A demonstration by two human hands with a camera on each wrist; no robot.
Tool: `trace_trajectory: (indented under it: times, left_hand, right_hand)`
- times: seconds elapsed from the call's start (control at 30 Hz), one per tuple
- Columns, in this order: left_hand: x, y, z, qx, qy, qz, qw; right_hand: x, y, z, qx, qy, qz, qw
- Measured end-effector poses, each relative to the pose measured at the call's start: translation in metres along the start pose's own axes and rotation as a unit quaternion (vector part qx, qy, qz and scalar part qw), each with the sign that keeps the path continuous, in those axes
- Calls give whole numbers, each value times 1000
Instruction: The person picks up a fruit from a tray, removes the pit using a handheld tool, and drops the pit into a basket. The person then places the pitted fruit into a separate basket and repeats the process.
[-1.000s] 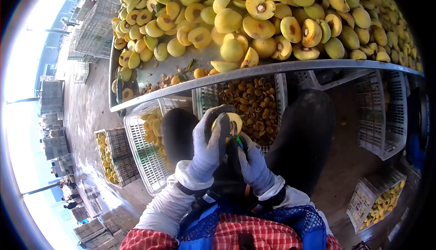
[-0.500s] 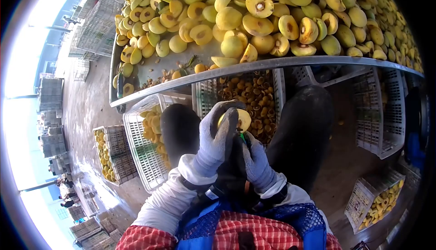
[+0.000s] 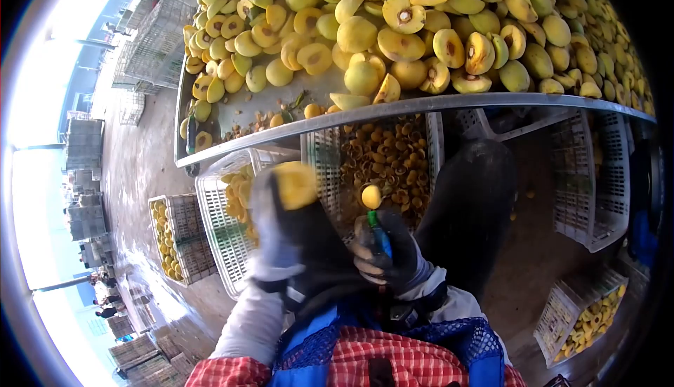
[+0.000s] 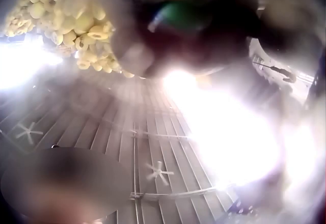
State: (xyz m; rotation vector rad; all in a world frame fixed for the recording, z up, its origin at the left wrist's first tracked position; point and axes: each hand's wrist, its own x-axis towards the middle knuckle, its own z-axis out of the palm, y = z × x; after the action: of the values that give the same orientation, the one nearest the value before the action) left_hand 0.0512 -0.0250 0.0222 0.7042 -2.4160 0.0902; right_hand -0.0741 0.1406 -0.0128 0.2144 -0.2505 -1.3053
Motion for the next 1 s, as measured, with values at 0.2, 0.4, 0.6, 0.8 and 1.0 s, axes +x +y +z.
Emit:
trace_trajectory:
  times: [0.2,0.4,0.6,0.8,1.0]
  left_hand:
    - [48,-68,-28,91,-137,-201,966]
    - [156,15,82,48,-371,-148,915]
    - [137,-30,139,-337,-352,-180,854]
    - [102,33,41,-578,-227,-302,723]
    - [68,66,18,-591,-182,-391,682]
  right_hand:
    - [9,-8,16,-190,225,31,955]
    - [14,-14,12,-314,273,-39,908]
    - [11,-14,-21,-460,296,-213,809]
    - [20,-17,-8,-616,334,-388,598]
    - [16,-24,42,-686,309,-260,605]
